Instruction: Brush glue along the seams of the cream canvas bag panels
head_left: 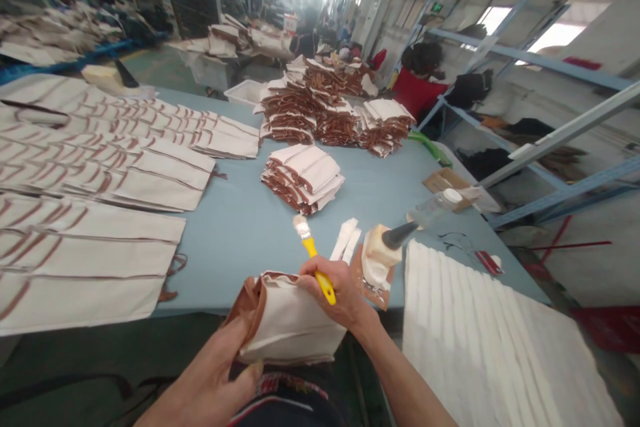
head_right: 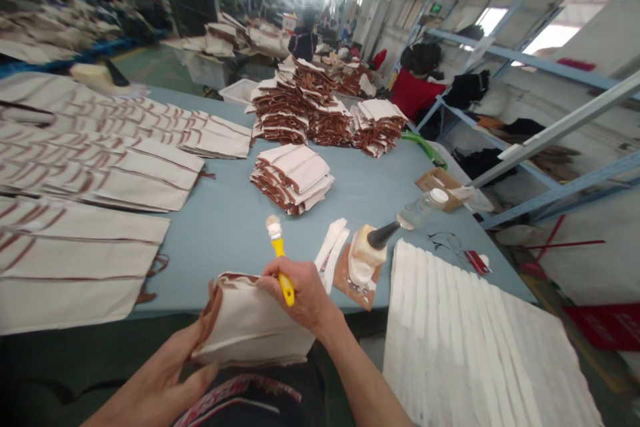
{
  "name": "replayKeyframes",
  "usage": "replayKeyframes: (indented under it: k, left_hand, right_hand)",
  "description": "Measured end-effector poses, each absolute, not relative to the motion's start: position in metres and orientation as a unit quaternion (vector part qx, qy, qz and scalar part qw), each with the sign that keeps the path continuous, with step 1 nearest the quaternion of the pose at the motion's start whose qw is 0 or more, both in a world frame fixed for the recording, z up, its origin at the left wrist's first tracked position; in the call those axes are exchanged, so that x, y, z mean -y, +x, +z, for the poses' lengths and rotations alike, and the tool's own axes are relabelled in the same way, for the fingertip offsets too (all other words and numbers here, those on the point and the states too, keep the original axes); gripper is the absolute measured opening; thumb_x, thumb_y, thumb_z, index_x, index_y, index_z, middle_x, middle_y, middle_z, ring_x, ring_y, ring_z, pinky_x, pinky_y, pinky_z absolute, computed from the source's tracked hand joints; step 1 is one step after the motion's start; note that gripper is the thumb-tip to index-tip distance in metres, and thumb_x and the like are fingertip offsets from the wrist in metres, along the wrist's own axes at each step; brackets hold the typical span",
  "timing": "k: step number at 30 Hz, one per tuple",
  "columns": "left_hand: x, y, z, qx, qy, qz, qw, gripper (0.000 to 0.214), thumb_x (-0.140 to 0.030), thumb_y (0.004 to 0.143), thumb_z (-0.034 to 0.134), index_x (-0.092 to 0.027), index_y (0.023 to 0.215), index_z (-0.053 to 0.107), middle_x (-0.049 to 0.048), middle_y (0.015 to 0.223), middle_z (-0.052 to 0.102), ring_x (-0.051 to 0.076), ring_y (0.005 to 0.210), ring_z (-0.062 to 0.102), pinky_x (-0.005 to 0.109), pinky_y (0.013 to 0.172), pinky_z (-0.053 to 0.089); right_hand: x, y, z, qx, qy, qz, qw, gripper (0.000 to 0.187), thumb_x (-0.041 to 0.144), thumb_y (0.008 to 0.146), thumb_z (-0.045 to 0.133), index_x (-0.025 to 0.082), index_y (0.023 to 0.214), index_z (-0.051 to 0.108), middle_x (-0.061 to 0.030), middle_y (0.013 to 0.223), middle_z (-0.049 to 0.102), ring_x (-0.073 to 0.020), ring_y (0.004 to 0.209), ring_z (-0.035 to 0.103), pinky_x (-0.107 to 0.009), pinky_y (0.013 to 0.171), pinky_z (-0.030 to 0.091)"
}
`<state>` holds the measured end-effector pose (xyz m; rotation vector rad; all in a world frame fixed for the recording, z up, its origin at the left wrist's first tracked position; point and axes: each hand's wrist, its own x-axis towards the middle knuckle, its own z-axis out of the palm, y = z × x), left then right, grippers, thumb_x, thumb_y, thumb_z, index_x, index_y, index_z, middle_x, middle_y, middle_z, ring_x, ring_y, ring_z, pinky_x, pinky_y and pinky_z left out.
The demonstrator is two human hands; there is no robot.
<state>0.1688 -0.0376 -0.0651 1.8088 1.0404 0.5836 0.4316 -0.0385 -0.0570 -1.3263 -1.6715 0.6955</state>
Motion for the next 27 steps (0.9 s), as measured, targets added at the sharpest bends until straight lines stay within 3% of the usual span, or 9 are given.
replayKeyframes:
  k: [3,7,9,12,15,18,21,24,27]
  left_hand:
    - [0.017,0.164,-0.059,-0.383,0.804,0.246,0.383,0.046,-0.039,0.090,0.070,-0.021,0.131,0.080,0.0111,0.129,0.082,0.033,0.121,0.076,0.039,0.106,0.062]
    - [-0.002,0.158,-0.057,-0.379,0.828,0.353,0.215,0.022,-0.044,0.097,0.071,-0.024,0.097,0.079,0.0049,0.095,0.083,0.025,0.088,0.079,0.031,0.087,0.062]
    - [-0.009,0.155,-0.055,-0.384,0.816,0.390,0.188,0.020,-0.044,0.100,0.071,-0.025,0.101,0.077,0.0027,0.097,0.083,0.023,0.089,0.079,0.030,0.090,0.059]
    - [-0.017,0.153,-0.053,-0.375,0.803,0.383,0.261,0.019,-0.042,0.104,0.066,-0.026,0.109,0.075,0.0002,0.104,0.083,0.020,0.092,0.079,0.026,0.088,0.059]
    - [-0.024,0.156,-0.053,-0.336,0.811,0.345,0.332,0.019,-0.036,0.106,0.061,-0.026,0.097,0.074,-0.0006,0.099,0.081,0.019,0.090,0.077,0.025,0.081,0.058]
    - [-0.027,0.158,-0.057,-0.343,0.821,0.359,0.281,0.020,-0.035,0.104,0.061,-0.026,0.093,0.076,0.0034,0.102,0.077,0.023,0.095,0.072,0.031,0.086,0.055]
    - [-0.028,0.158,-0.061,-0.372,0.820,0.343,0.269,0.024,-0.037,0.103,0.059,-0.025,0.092,0.077,0.0041,0.093,0.073,0.024,0.086,0.067,0.034,0.080,0.051]
    - [-0.028,0.156,-0.063,-0.370,0.791,0.279,0.400,0.031,-0.044,0.102,0.059,-0.024,0.080,0.069,0.0018,0.081,0.069,0.023,0.079,0.064,0.031,0.074,0.050]
    - [-0.027,0.156,-0.065,-0.355,0.706,0.206,0.577,0.037,-0.051,0.103,0.056,-0.021,0.086,0.070,0.0016,0.083,0.070,0.023,0.080,0.065,0.028,0.072,0.053]
  right_hand:
    - [0.036,0.421,-0.050,0.707,-0.535,0.194,0.419,0.050,0.057,0.111,0.053,0.020,0.086,0.074,-0.0019,0.070,0.074,-0.0125,0.061,0.065,-0.023,0.062,0.046]
    - [0.036,0.404,-0.043,0.733,-0.553,0.101,0.383,0.051,0.054,0.115,0.047,0.020,0.086,0.072,-0.0027,0.069,0.076,-0.0134,0.060,0.070,-0.024,0.061,0.046]
    - [0.038,0.398,-0.039,0.736,-0.563,0.063,0.371,0.049,0.051,0.115,0.047,0.021,0.085,0.070,-0.0025,0.068,0.075,-0.0140,0.060,0.071,-0.025,0.060,0.046]
    - [0.043,0.391,-0.034,0.733,-0.577,0.032,0.360,0.046,0.047,0.116,0.046,0.021,0.085,0.068,-0.0021,0.068,0.074,-0.0142,0.059,0.071,-0.025,0.060,0.046]
    - [0.047,0.384,-0.030,0.724,-0.590,0.007,0.357,0.045,0.044,0.116,0.046,0.021,0.085,0.067,-0.0013,0.066,0.072,-0.0136,0.057,0.070,-0.025,0.058,0.045]
    - [0.050,0.376,-0.032,0.707,-0.603,-0.036,0.367,0.042,0.042,0.116,0.049,0.020,0.085,0.067,-0.0007,0.065,0.071,-0.0133,0.055,0.068,-0.026,0.057,0.043]
    - [0.052,0.366,-0.040,0.684,-0.628,-0.069,0.365,0.042,0.043,0.116,0.048,0.021,0.085,0.067,-0.0009,0.063,0.070,-0.0143,0.053,0.066,-0.028,0.055,0.041]
    - [0.057,0.357,-0.052,0.659,-0.652,-0.051,0.372,0.041,0.043,0.116,0.048,0.021,0.088,0.068,-0.0018,0.064,0.071,-0.0162,0.055,0.068,-0.028,0.056,0.042]
    - [0.065,0.354,-0.063,0.640,-0.659,-0.020,0.395,0.037,0.042,0.114,0.051,0.022,0.089,0.070,-0.0039,0.066,0.074,-0.0186,0.057,0.070,-0.029,0.058,0.045]
